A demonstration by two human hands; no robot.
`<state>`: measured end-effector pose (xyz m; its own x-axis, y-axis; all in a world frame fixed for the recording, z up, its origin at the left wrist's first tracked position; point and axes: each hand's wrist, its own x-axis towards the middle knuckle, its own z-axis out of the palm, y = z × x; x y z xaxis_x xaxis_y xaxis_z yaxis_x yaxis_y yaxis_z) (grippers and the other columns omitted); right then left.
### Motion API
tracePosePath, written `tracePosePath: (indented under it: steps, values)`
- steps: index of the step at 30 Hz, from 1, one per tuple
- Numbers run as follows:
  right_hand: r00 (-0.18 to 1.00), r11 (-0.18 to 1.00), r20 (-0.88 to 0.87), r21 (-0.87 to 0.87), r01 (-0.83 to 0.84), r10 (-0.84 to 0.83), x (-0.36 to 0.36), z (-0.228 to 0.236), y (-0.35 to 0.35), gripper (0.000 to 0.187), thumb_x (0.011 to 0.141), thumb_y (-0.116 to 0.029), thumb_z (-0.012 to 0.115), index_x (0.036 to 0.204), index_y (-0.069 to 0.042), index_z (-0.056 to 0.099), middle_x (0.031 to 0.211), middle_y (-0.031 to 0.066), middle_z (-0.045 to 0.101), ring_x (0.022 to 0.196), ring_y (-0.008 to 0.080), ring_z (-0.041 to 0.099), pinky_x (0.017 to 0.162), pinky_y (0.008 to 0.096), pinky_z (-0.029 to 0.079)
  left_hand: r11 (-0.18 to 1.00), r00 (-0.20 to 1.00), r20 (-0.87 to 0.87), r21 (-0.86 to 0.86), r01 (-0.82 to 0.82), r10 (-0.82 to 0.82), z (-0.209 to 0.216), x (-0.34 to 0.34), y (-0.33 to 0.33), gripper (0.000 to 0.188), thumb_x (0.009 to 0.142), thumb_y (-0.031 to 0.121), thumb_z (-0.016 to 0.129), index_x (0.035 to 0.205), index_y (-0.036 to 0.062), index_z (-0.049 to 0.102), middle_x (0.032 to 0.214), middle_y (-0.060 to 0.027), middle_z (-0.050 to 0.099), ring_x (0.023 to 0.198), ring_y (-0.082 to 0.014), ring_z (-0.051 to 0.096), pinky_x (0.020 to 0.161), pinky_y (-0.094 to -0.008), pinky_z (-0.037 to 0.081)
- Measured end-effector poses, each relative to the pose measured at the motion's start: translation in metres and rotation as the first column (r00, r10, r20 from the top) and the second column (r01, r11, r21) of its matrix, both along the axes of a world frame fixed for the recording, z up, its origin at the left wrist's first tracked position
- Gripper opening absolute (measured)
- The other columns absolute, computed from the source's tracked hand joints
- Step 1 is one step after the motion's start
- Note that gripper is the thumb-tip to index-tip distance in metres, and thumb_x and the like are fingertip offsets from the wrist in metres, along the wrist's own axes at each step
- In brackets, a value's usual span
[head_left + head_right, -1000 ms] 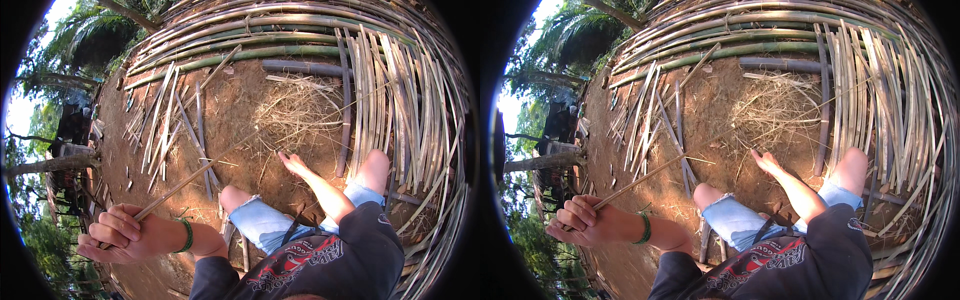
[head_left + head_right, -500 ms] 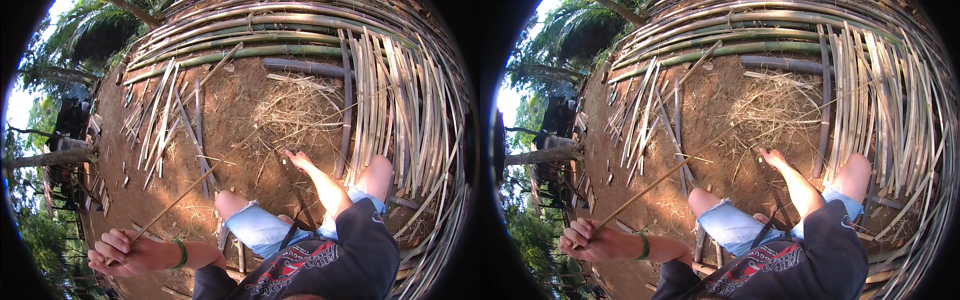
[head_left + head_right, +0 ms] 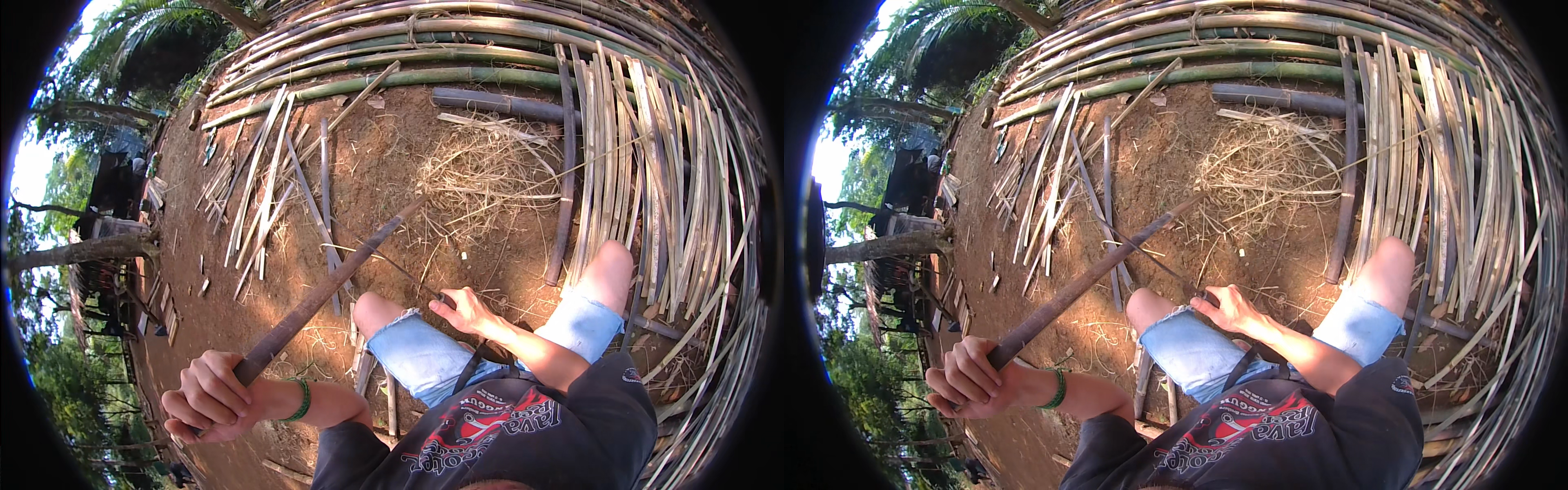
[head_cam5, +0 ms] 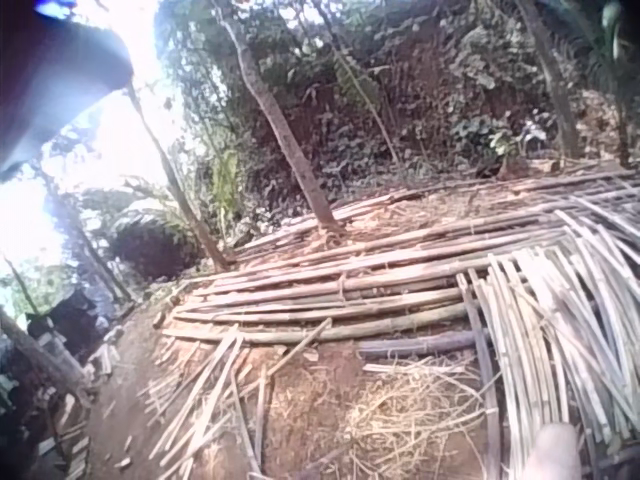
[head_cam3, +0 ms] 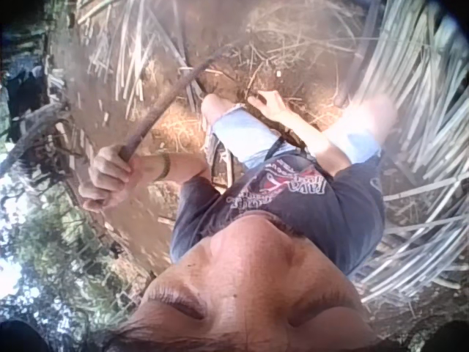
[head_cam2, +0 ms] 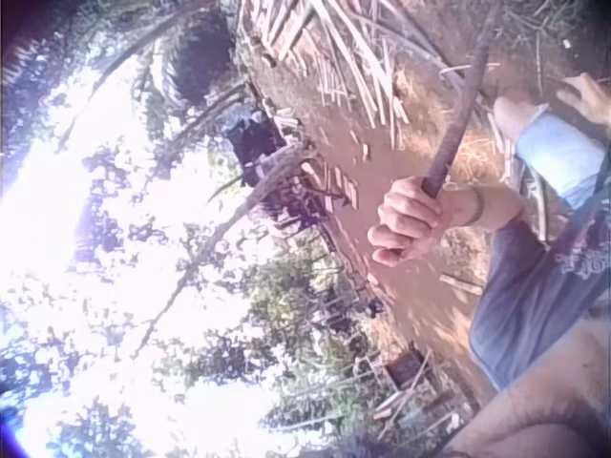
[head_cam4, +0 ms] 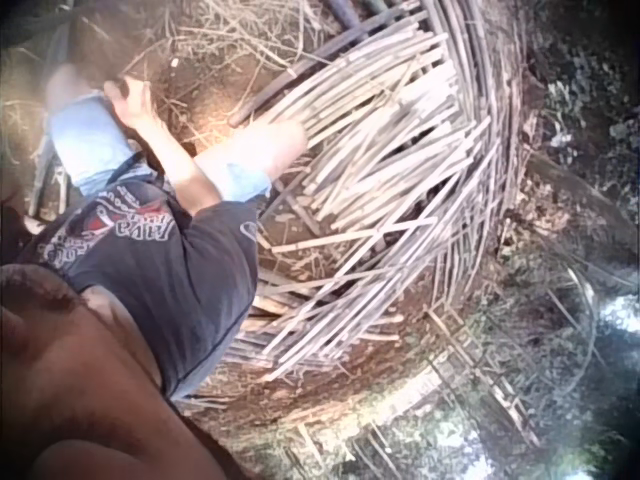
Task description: The person sits on the ground and uses a machete to split long bamboo poles into thin strips. They repeatedly strike the bamboo against a fixed point on the ground to drive the blade through the material, then separate the resulting strips and place them in a pile.
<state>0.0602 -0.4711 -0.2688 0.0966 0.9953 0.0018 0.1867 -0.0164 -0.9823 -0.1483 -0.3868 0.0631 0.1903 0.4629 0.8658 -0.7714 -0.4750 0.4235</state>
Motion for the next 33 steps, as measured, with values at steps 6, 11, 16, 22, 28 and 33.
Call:
tracePosePath:
  steps: [6,11,16,22,28,33]
  values:
    - [0.996,0.995,0.076,-0.094,-0.034,0.041,0.017,-0.045,0.022,0.053,0.091,-0.046,0.060,0.077,0.004,0.058,0.055,0.0181,0.051,0.052,0.0201,0.051,0.053,0.0406,0.042,0.999,0.999,0.013,0.025,-0.030,0.030,-0.003,0.010,-0.013,0.037,0.093,0.027,0.049,0.060,0.0129,0.041,0.038,0.0010,0.045,0.028,-0.0069,0.038,0.030,-0.0177,0.035]
    - [0.996,0.909,0.062,-0.408,0.085,-0.066,0.036,-0.054,0.050,0.062,0.094,-0.054,0.052,0.087,0.006,0.066,0.065,0.0249,0.060,0.064,0.0298,0.063,0.064,0.0442,0.048,0.998,0.997,0.051,0.043,0.050,-0.052,-0.009,0.007,-0.013,0.039,0.091,0.025,0.052,0.056,0.0135,0.039,0.036,0.0022,0.042,0.027,-0.0054,0.035,0.029,-0.0172,0.031]
    - [0.981,0.977,0.151,-0.192,-0.094,0.124,0.044,-0.045,0.038,0.062,0.093,-0.055,0.052,0.087,0.005,0.066,0.069,0.0273,0.061,0.071,0.0368,0.067,0.066,0.0440,0.049,0.988,0.989,0.038,0.075,0.137,-0.140,-0.011,0.003,-0.013,0.041,0.090,0.022,0.051,0.052,0.0139,0.037,0.036,0.0029,0.039,0.026,-0.0044,0.031,0.028,-0.0172,0.028]
    - [0.994,0.949,0.107,-0.316,0.022,0.012,0.051,-0.050,0.048,0.057,0.094,-0.050,0.054,0.090,0.006,0.066,0.070,0.0274,0.061,0.072,0.0325,0.067,0.066,0.0454,0.048,0.974,0.978,0.008,0.089,0.208,-0.209,-0.012,0.005,-0.015,0.037,0.087,0.016,0.049,0.052,0.0123,0.037,0.036,0.0006,0.038,0.026,-0.0056,0.030,0.028,-0.0179,0.026]
    - [0.994,0.933,0.099,-0.351,0.077,-0.045,0.054,-0.073,0.052,0.056,0.095,-0.047,0.054,0.081,0.007,0.062,0.062,0.0251,0.056,0.058,0.0305,0.059,0.059,0.0430,0.046,0.961,0.964,0.019,0.090,0.263,-0.266,-0.009,0.009,-0.008,0.035,0.085,0.013,0.047,0.051,0.0107,0.037,0.036,0.0001,0.037,0.027,-0.0058,0.029,0.028,-0.0184,0.021]
    - [0.979,0.997,0.206,-0.072,0.014,0.001,0.063,-0.066,0.046,0.056,0.095,-0.046,0.055,0.073,0.006,0.060,0.060,0.0244,0.054,0.059,0.0299,0.058,0.058,0.0437,0.045,0.906,0.914,-0.080,0.126,0.405,-0.397,-0.008,0.008,-0.006,0.031,0.081,0.012,0.045,0.051,0.0095,0.038,0.038,0.0019,0.032,0.030,-0.0039,0.026,0.033,-0.0206,0.010]
